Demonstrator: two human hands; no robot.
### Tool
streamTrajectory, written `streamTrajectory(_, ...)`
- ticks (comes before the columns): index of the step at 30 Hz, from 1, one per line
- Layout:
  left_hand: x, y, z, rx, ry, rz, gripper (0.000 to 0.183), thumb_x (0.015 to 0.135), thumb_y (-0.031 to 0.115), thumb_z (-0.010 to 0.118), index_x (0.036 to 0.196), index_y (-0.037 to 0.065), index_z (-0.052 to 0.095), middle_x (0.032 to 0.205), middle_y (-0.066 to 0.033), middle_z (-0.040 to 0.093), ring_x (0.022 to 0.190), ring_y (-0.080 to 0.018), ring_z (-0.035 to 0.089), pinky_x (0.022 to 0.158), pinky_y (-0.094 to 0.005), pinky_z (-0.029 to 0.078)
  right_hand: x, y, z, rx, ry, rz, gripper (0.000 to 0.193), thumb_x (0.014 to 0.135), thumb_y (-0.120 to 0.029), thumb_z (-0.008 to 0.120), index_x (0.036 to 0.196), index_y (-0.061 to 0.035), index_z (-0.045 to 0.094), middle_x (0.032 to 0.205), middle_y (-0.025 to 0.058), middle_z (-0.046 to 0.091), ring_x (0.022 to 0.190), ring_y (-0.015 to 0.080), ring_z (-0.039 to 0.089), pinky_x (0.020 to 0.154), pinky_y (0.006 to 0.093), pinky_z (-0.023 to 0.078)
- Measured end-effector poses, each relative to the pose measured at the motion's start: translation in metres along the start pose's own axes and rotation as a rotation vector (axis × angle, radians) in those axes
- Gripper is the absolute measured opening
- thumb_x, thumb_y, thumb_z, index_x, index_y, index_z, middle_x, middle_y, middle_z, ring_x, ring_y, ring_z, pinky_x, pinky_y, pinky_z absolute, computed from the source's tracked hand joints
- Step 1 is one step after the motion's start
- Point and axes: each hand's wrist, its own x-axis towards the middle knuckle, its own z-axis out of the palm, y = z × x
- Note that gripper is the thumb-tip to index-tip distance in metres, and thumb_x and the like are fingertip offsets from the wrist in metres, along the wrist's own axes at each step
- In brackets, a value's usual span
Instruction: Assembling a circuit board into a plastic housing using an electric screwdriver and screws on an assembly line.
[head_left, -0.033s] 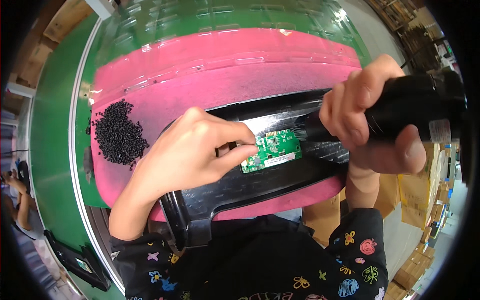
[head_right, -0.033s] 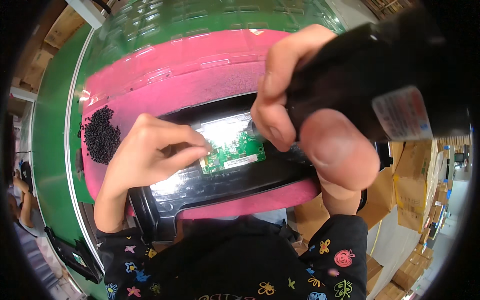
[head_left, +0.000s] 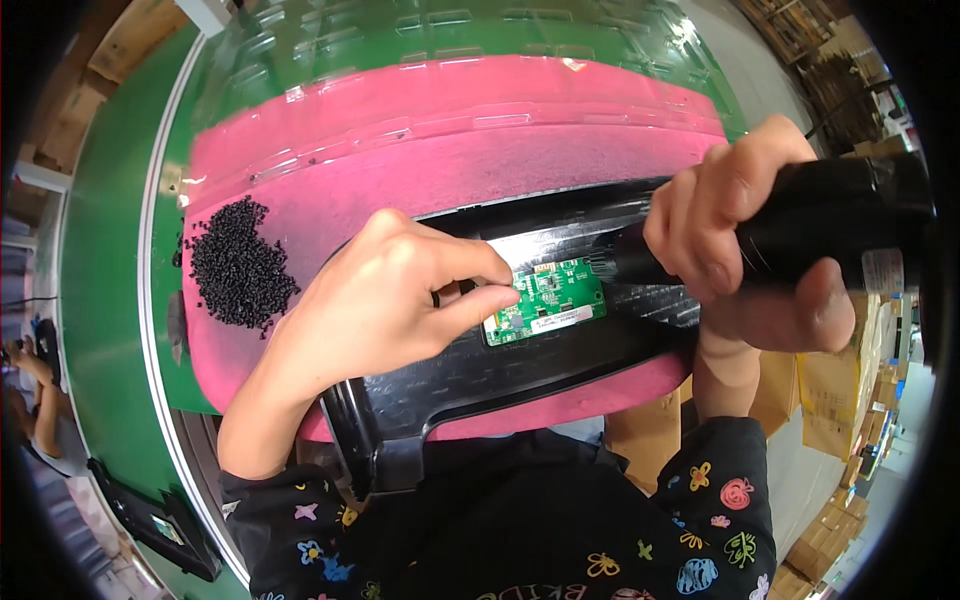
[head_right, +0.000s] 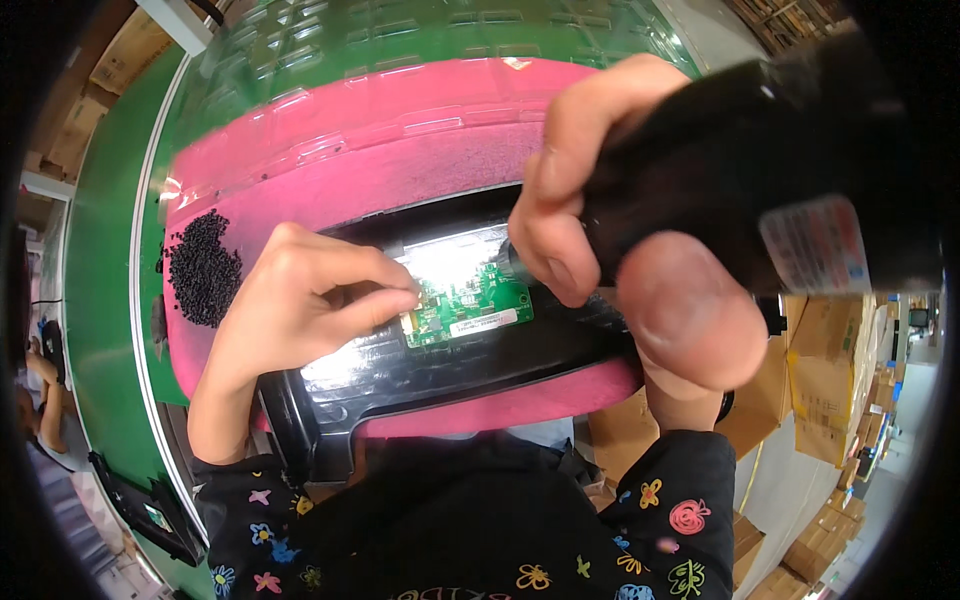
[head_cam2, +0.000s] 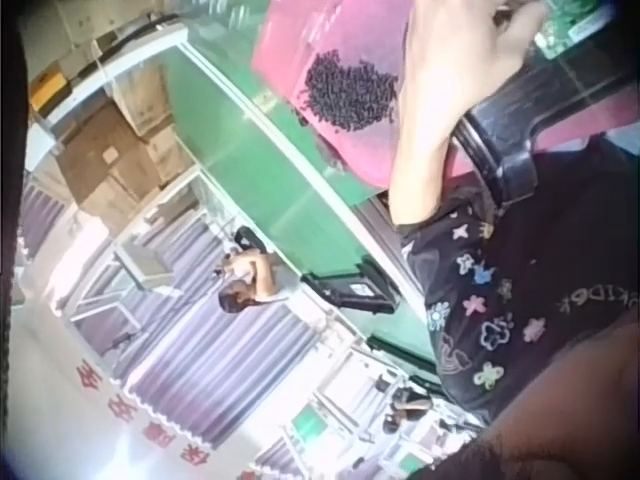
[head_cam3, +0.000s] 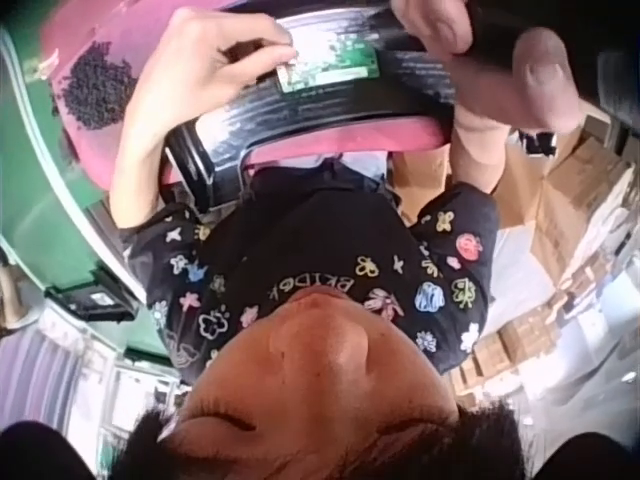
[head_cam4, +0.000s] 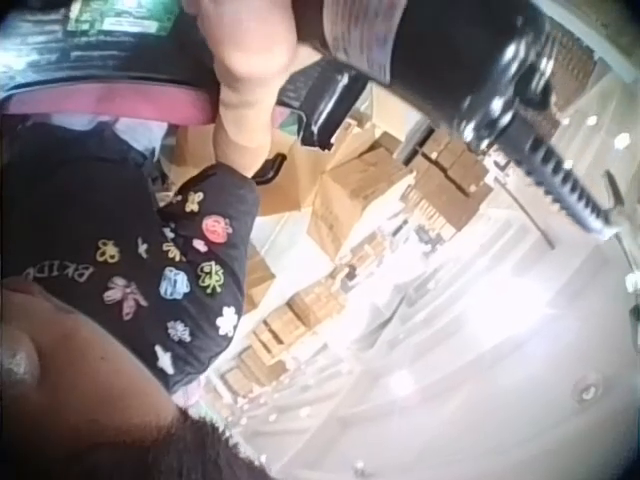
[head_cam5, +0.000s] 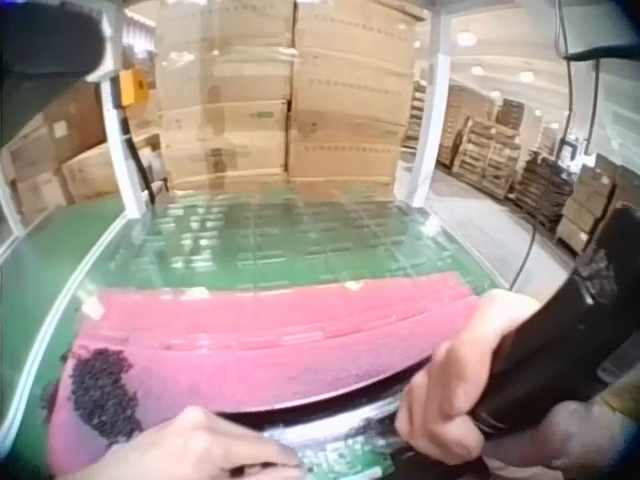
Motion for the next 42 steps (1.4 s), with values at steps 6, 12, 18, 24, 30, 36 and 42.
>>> streamTrajectory(6,0.002,-0.001,0.005,-0.085,0.126,0.038,0.008,0.077,0.004,0.078,0.084,0.002,0.075,0.071,-0.0075,0.072,0.057,-0.0136,0.067,0.050,-0.0230,0.050,0.002,0.009,-0.011,0.276,-0.181,-0.259,0.045,0.081,-0.043,0.072,0.097,-0.0088,0.048,0.062,-0.0045,0.056,0.046,0.0060,0.051,0.046,0.0202,0.042)
streamTrajectory(12,0.002,0.002,0.002,-0.191,0.108,-0.001,0.009,0.077,0.003,0.079,0.085,0.000,0.074,0.073,-0.0090,0.073,0.060,-0.0138,0.069,0.052,-0.0237,0.052,-0.005,0.005,-0.008,0.554,-0.136,-0.389,0.036,0.077,-0.033,0.075,0.090,-0.0082,0.052,0.062,-0.0019,0.061,0.045,0.0061,0.057,0.049,0.0196,0.051)
streamTrajectory(18,0.001,-0.004,0.004,-0.176,0.112,0.121,0.009,0.078,0.003,0.077,0.085,-0.001,0.073,0.074,-0.0106,0.072,0.063,-0.0178,0.070,0.056,-0.0268,0.054,-0.008,0.011,-0.001,0.589,-0.057,-0.352,0.038,0.076,-0.034,0.075,0.089,-0.0077,0.051,0.060,-0.0012,0.060,0.044,0.0064,0.056,0.050,0.0209,0.052)
streamTrajectory(24,0.003,-0.001,0.003,-0.273,-0.030,0.037,0.010,0.079,0.003,0.076,0.086,-0.001,0.070,0.077,-0.0112,0.072,0.068,-0.0219,0.071,0.061,-0.0293,0.055,-0.009,0.012,0.003,0.624,-0.043,-0.388,0.037,0.077,-0.031,0.076,0.089,-0.0077,0.050,0.060,-0.0013,0.060,0.043,0.0067,0.056,0.046,0.0201,0.051)
streamTrajectory(30,0.003,-0.002,0.004,0.042,0.204,0.027,0.008,0.084,0.004,0.071,0.088,-0.001,0.066,0.075,-0.0124,0.069,0.068,-0.0238,0.070,0.063,-0.0319,0.054,-0.007,0.013,0.002,0.341,-0.072,-0.242,0.043,0.083,-0.047,0.070,0.096,-0.0113,0.049,0.065,-0.0045,0.057,0.051,0.0063,0.055,0.049,0.0206,0.043)
streamTrajectory(36,0.001,0.002,0.004,0.077,0.372,-0.019,0.013,0.090,0.009,0.066,0.084,-0.002,0.061,0.063,-0.0141,0.057,0.055,-0.0267,0.057,0.054,-0.0333,0.044,-0.008,0.024,0.009,0.261,-0.111,-0.150,0.047,0.084,-0.052,0.067,0.097,-0.0119,0.047,0.063,-0.0046,0.054,0.047,0.0080,0.049,0.049,0.0240,0.039)
streamTrajectory(42,-0.005,0.006,-0.002,0.160,0.370,-0.083,0.021,0.093,0.012,0.062,0.081,-0.004,0.054,0.058,-0.0161,0.048,0.053,-0.0339,0.048,0.052,-0.0367,0.039,-0.010,0.024,0.024,0.237,-0.054,-0.070,0.050,0.084,-0.055,0.066,0.096,-0.0113,0.046,0.062,-0.0036,0.051,0.046,0.0086,0.046,0.050,0.0250,0.038)
